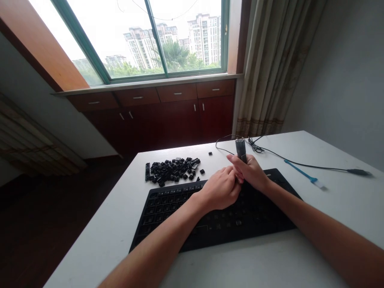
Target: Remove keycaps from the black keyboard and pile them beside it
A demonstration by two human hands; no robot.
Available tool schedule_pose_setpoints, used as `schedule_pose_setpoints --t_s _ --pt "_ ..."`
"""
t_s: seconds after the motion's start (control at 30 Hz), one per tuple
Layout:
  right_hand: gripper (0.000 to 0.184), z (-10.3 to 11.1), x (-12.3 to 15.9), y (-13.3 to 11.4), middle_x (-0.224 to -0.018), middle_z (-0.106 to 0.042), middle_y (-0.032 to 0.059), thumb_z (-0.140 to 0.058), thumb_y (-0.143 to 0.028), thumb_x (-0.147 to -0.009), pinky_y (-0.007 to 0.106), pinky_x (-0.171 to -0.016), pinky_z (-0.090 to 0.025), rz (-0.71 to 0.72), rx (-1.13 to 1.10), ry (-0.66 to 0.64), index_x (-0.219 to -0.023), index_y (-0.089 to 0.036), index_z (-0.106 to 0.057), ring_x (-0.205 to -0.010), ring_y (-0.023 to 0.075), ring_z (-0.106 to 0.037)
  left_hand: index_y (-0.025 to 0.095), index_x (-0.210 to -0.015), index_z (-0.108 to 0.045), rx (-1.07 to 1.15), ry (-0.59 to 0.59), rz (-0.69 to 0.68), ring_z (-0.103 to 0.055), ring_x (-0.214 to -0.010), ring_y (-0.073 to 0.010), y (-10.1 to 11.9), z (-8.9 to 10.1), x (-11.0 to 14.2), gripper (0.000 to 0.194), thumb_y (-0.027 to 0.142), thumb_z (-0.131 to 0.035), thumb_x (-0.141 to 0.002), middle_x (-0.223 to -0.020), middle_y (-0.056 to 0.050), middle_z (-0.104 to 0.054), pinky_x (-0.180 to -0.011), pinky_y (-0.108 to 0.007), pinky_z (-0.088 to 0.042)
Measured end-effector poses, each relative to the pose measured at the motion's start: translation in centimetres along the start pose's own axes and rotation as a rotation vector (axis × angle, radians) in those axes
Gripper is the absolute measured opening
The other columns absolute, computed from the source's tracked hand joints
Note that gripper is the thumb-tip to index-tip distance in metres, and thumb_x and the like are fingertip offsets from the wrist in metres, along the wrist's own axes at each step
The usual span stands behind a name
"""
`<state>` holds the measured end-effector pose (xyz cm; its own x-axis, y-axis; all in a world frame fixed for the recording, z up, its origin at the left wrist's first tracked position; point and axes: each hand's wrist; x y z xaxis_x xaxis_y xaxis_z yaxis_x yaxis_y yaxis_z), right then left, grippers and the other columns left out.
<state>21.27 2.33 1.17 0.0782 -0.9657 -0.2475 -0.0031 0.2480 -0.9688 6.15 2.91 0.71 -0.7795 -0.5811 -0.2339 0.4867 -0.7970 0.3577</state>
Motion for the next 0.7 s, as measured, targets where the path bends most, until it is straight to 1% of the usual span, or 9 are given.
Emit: schedule_pose_setpoints --t_s 0.1,0.17,0.23,0.37,0.5,0.57,0.7 --pt "0.062 -0.3 -0.2 0.1 -0.034 -0.037 -0.0049 -0.064 -0.048 -0.093 0.025 -0.038 -0.027 -0.023 -0.103 0.084 -0.043 -0.022 -0.039 -0.031 0.0072 -0.036 0.018 -0.105 -0.057 0.018 -0.008 0.018 -0.062 -0.101 -0.0244 0.0 0.0 0.0 0.019 0.033 -0.052 -0.096 -0.111 -0.010 -0.063 -0.097 -0.038 -0.051" --pt "0.061 -0.4 -0.3 0.2 -0.035 -0.034 -0.0059 -0.066 -0.047 -0.091 0.025 -0.036 -0.021 -0.042 -0.194 0.132 -0.043 -0.022 -0.037 -0.030 0.0068 -0.033 0.017 -0.108 -0.058 0.033 0.003 0.030 -0.062 -0.104 -0.0252 0.0 -0.1 0.0 0.024 0.037 -0.055 -0.094 -0.113 -0.010 -0.063 -0.097 -0.037 -0.052" --pt "0.061 -0.5 -0.2 0.3 -0.034 -0.033 -0.0060 -0.066 -0.046 -0.091 0.026 -0.035 -0.018 -0.043 -0.234 0.161 -0.043 -0.022 -0.036 -0.029 0.0068 -0.032 0.018 -0.108 -0.059 0.035 0.018 0.038 -0.062 -0.104 -0.0250 -0.1 -0.3 0.0 0.024 0.038 -0.054 -0.095 -0.114 -0.011 -0.064 -0.096 -0.036 -0.053" --pt "0.063 -0.8 0.1 0.4 -0.033 -0.035 -0.0048 -0.062 -0.046 -0.094 0.027 -0.036 -0.019 0.009 -0.192 0.185 -0.041 -0.022 -0.038 -0.028 0.0065 -0.032 0.017 -0.108 -0.059 -0.022 0.026 0.035 -0.062 -0.103 -0.0250 -0.1 -0.6 0.0 0.026 0.040 -0.051 -0.098 -0.114 -0.010 -0.065 -0.094 -0.037 -0.053" --pt "0.063 -1.1 0.1 0.3 -0.032 -0.037 -0.0040 -0.062 -0.045 -0.095 0.028 -0.037 -0.019 0.032 -0.154 0.224 -0.040 -0.022 -0.040 -0.028 0.0064 -0.032 0.015 -0.106 -0.060 -0.128 -0.004 -0.040 -0.062 -0.105 -0.0266 0.1 -0.6 -0.1 0.028 0.037 -0.042 -0.103 -0.110 -0.011 -0.067 -0.098 -0.041 -0.051" --pt "0.063 -1.3 0.0 0.2 -0.032 -0.036 -0.0043 -0.063 -0.044 -0.094 0.028 -0.037 -0.019 0.019 -0.168 0.244 -0.040 -0.022 -0.039 -0.028 0.0063 -0.031 0.015 -0.107 -0.059 -0.149 -0.012 -0.065 -0.062 -0.106 -0.0264 0.2 -0.6 -0.1 0.028 0.034 -0.040 -0.104 -0.111 -0.012 -0.067 -0.099 -0.040 -0.051" --pt "0.061 -1.5 0.0 0.2 -0.032 -0.034 -0.0054 -0.064 -0.040 -0.093 0.028 -0.036 -0.018 0.003 -0.245 0.296 -0.041 -0.023 -0.037 -0.028 0.0066 -0.030 0.015 -0.112 -0.058 -0.154 -0.010 -0.045 -0.063 -0.107 -0.0269 0.1 -0.8 -0.1 0.027 0.035 -0.041 -0.104 -0.115 -0.012 -0.068 -0.098 -0.041 -0.052"
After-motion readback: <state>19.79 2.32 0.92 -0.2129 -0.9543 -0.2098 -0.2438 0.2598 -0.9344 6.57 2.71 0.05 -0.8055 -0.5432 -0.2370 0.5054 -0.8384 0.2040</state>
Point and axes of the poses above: each hand's wrist, its own x-axis away from the middle knuckle, its own z-axis out of the back of the hand, y = z × x
